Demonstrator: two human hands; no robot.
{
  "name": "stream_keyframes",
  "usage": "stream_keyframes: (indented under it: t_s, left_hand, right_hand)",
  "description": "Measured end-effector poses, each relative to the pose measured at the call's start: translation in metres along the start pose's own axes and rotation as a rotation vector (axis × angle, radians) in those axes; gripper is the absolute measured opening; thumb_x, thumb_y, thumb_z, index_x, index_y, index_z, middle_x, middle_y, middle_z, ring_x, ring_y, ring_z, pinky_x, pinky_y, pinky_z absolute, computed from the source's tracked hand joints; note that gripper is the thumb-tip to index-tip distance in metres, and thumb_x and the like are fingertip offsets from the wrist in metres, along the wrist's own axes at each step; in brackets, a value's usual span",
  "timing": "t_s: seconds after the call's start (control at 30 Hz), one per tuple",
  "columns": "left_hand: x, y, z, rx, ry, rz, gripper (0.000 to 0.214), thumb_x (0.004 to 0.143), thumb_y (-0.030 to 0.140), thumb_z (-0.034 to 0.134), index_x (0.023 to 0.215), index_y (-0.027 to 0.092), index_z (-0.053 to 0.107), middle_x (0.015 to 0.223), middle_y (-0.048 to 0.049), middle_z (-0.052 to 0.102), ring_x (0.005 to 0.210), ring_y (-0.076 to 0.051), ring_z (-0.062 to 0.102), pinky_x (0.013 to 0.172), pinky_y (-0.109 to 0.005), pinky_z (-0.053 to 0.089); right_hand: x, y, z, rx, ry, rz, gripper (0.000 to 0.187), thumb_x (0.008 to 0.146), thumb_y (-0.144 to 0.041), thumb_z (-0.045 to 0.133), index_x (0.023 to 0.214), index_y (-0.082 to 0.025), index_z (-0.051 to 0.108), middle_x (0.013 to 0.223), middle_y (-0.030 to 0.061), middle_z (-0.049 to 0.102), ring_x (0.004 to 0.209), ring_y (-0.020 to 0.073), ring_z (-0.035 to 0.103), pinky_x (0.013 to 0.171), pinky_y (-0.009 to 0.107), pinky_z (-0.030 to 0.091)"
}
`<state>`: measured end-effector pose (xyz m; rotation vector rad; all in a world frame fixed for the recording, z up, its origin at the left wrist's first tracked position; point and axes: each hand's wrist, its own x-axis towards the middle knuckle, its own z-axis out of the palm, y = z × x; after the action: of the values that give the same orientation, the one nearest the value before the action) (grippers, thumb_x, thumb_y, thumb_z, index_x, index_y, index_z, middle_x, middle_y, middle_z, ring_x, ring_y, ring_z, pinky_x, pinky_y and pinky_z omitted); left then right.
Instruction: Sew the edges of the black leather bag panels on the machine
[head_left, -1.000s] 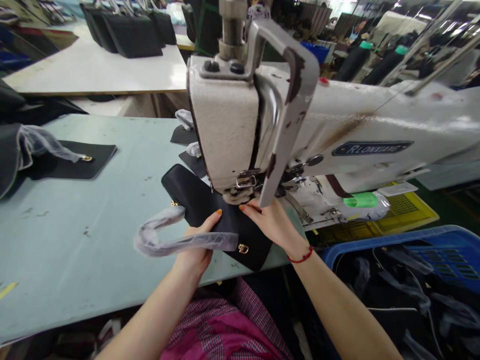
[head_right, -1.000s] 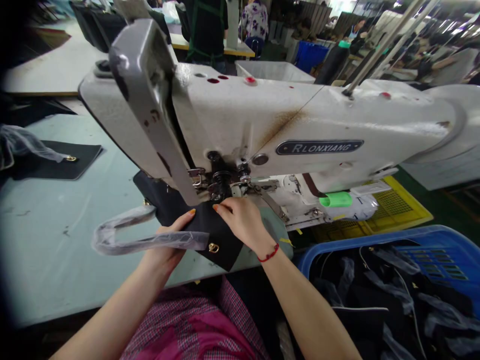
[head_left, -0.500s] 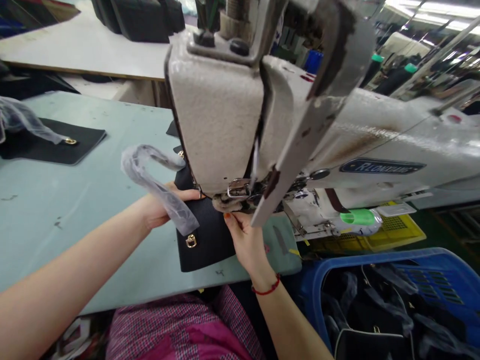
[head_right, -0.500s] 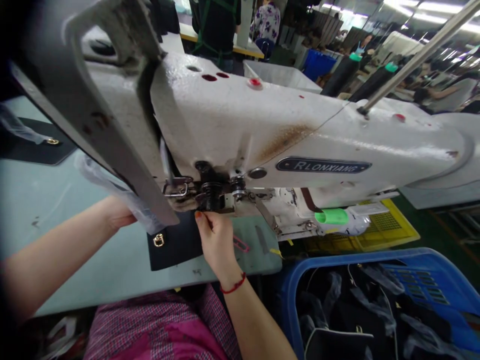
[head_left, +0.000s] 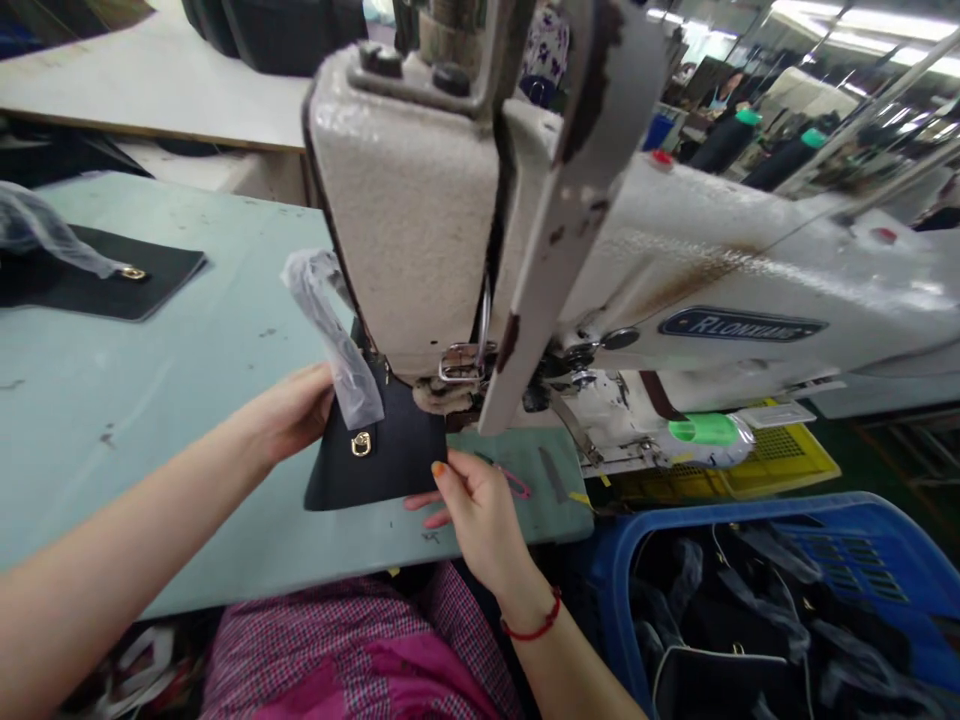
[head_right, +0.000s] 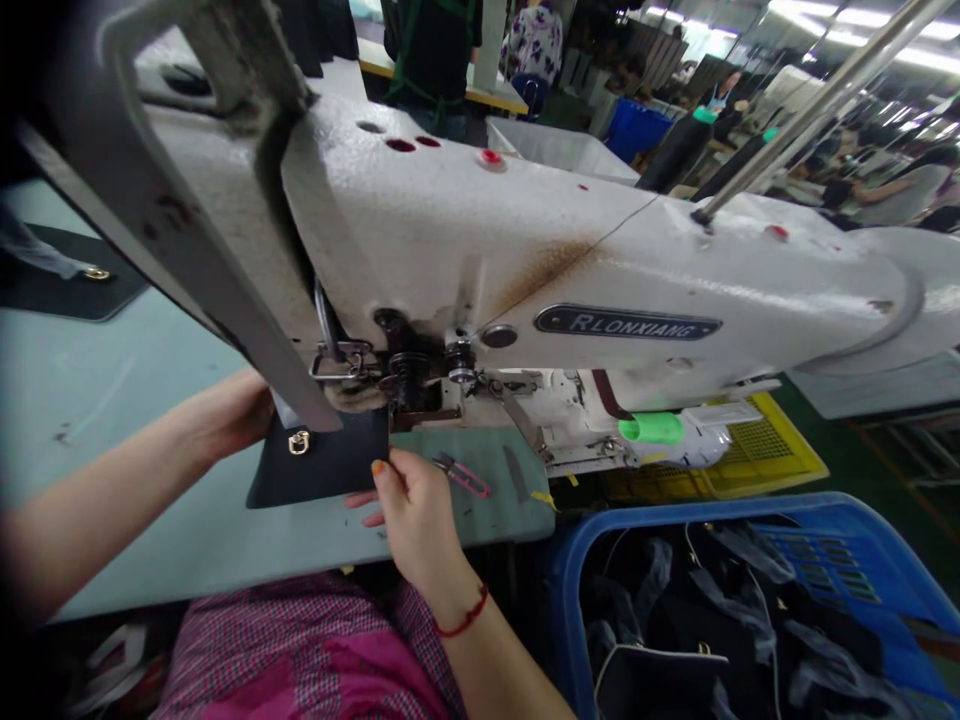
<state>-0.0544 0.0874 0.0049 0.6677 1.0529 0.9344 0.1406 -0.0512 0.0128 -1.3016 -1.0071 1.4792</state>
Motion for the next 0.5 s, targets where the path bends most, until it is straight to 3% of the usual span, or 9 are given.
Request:
stream_keyframes:
  t_s: [0.07, 0.17, 0.27, 0.33, 0.4, 0.5]
  left_hand:
    - [-0.028, -0.026, -0.011, -0.167, 0.04, -0.146, 0.052, 0.086, 0.051, 0.064, 0.115, 0.008, 0.07, 0.103, -0.0106, 0.077, 0.116, -0.034, 0.064, 0.103, -0.054, 0.045]
    - [-0.078, -0.065, -0.009, -0.434, 0.133, -0.098, 0.059, 0.074, 0.068, 0.067, 0.111, 0.022, 0.073, 0.11, -0.0048, 0.076, 0.12, -0.034, 0.062, 0.098, -0.045, 0.053]
    - [-0.109, -0.086, 0.017, -0.54, -0.054, -0.024, 0.067, 0.064, 0.066, 0.077, 0.118, 0.027, 0.07, 0.123, -0.0066, 0.072, 0.121, -0.035, 0.062, 0.098, -0.046, 0.054]
    - [-0.112, -0.088, 0.038, -0.495, -0.076, 0.006, 0.061, 0.069, 0.054, 0.079, 0.121, 0.024, 0.069, 0.119, -0.0094, 0.073, 0.115, -0.032, 0.065, 0.097, -0.043, 0.055]
    - [-0.104, -0.086, 0.054, -0.412, 0.0, 0.002, 0.052, 0.074, 0.042, 0.078, 0.12, 0.02, 0.07, 0.112, -0.0103, 0.075, 0.107, -0.028, 0.069, 0.096, -0.039, 0.056]
    - [-0.092, -0.081, 0.063, -0.298, 0.101, -0.012, 0.052, 0.075, 0.033, 0.079, 0.123, 0.018, 0.069, 0.112, -0.0098, 0.075, 0.099, -0.026, 0.071, 0.093, -0.039, 0.057]
  right_hand:
    - [-0.004, 0.001, 0.0, 0.077, -0.018, 0.001, 0.033, 0.095, -0.048, 0.054, 0.102, -0.018, 0.065, 0.093, 0.0039, 0.061, 0.068, 0.0138, 0.072, 0.051, 0.017, 0.053]
    - [-0.005, 0.001, 0.0, 0.197, -0.057, 0.026, 0.034, 0.093, -0.05, 0.058, 0.096, -0.017, 0.064, 0.083, 0.0021, 0.061, 0.07, 0.0157, 0.074, 0.053, 0.017, 0.055]
    - [-0.005, 0.001, 0.0, 0.263, -0.08, 0.051, 0.035, 0.09, -0.051, 0.062, 0.093, -0.017, 0.062, 0.079, 0.0018, 0.063, 0.072, 0.0174, 0.074, 0.054, 0.017, 0.055]
    - [-0.005, 0.0, 0.0, 0.262, -0.074, 0.041, 0.036, 0.09, -0.052, 0.061, 0.097, -0.016, 0.063, 0.08, 0.003, 0.065, 0.073, 0.0176, 0.075, 0.054, 0.017, 0.055]
    - [-0.007, -0.001, 0.0, 0.226, -0.071, 0.018, 0.037, 0.092, -0.051, 0.058, 0.105, -0.016, 0.065, 0.084, 0.0049, 0.068, 0.074, 0.0171, 0.075, 0.054, 0.017, 0.055]
    - [-0.012, -0.005, 0.0, 0.134, -0.065, -0.023, 0.037, 0.096, -0.047, 0.054, 0.114, -0.017, 0.068, 0.093, 0.0069, 0.071, 0.076, 0.0163, 0.074, 0.055, 0.017, 0.055]
